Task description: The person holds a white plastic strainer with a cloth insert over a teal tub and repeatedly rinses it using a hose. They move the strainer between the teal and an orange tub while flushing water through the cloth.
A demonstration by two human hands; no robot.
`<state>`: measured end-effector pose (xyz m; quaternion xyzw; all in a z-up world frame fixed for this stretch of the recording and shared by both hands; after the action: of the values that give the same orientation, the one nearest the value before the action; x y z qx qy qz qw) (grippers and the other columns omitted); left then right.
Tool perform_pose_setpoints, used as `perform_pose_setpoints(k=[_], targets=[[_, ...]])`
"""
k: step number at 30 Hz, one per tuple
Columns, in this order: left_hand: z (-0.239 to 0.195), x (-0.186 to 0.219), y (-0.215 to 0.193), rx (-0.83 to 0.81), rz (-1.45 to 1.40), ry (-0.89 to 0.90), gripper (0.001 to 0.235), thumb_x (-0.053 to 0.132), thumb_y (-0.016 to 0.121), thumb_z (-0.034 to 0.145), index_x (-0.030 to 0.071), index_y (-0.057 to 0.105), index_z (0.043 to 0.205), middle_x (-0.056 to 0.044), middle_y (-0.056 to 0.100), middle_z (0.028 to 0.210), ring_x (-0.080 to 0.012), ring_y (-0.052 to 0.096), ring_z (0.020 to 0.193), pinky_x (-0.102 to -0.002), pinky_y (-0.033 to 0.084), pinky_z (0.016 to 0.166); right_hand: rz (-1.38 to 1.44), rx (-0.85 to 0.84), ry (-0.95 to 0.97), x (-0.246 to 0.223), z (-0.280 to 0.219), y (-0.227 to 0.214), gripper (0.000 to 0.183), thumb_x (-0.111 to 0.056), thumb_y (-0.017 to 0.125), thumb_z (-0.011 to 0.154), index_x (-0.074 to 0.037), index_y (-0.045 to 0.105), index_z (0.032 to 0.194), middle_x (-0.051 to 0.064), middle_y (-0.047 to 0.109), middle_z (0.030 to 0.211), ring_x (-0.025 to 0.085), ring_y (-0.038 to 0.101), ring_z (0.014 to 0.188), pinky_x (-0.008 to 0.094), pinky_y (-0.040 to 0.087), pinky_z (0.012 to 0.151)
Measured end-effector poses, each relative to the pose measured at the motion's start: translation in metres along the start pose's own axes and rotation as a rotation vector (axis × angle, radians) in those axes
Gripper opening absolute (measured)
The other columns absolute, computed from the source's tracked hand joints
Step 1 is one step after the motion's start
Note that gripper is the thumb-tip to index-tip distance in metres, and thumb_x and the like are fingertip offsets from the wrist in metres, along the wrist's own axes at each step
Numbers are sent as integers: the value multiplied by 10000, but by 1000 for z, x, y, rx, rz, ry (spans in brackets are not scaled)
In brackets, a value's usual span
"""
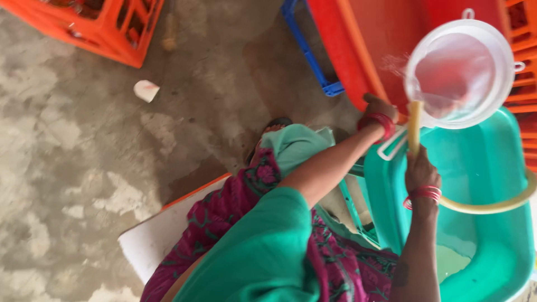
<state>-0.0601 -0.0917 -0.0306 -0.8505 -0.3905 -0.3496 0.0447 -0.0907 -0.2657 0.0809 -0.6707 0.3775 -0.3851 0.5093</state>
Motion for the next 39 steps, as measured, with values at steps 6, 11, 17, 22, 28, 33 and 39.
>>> perform_pose_setpoints(k=[6,11,17,22,28,33,39], targets=[[-26,8,-14,502,130,360,876,296,751,728,36,375,1475,-339,531,1287,-524,512,1192,-657,413,897,53,38,22,22,-5,11,423,-400,455,1119,-176,506,1474,282,703,1002,537,646,935,633,496,799],[-34,31,-9,283,53,1061,609,126,548,943,94,407,1535,-234,584,1362,-424,585,1249,-482,509,1025,82,49,38,19,-5,13,438,-405,446,1112,-175,496,1482,260,715,963,501,674,917,607,515,803],[-61,-10,43,20,643,802,515,152,633,880,80,478,1365,-222,575,1195,-453,604,1069,-563,531,845,149,9,124,19,-1,10,452,-439,408,1084,-227,489,1475,245,717,989,496,667,940,604,508,820],[-72,-16,49,-45,801,718,544,187,656,866,51,449,1351,-220,589,1247,-419,660,1097,-506,580,859,207,14,123,20,-4,5,455,-455,388,1089,-225,483,1470,246,715,1006,504,657,944,606,504,811],[-51,-12,44,-129,1050,560,834,367,634,972,52,159,1581,-265,698,1163,-441,657,1121,-528,546,923,259,33,177,18,-6,7,449,-441,417,1075,-224,489,1461,225,726,966,474,679,921,589,514,795],[-27,-41,65,-228,650,608,967,242,736,820,83,148,1572,-254,659,1264,-444,653,1106,-510,519,961,254,67,199,17,-8,11,427,-428,438,1074,-233,509,1448,220,728,931,476,679,905,593,512,784],[-14,-71,82,-137,351,702,705,53,667,856,144,314,1459,-251,604,1372,-453,620,1181,-536,491,961,187,200,244,4,-12,15,405,-399,485,1070,-228,521,1436,214,730,879,472,697,858,591,524,775]])
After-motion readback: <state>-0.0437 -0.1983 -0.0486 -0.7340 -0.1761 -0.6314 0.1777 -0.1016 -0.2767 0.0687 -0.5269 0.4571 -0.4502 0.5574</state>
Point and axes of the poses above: each hand's wrist, its own z-axis towards the middle knuckle, its own y-axis out of the palm, x = y × z, the point moved 3 cm from there along z, towards the middle knuckle
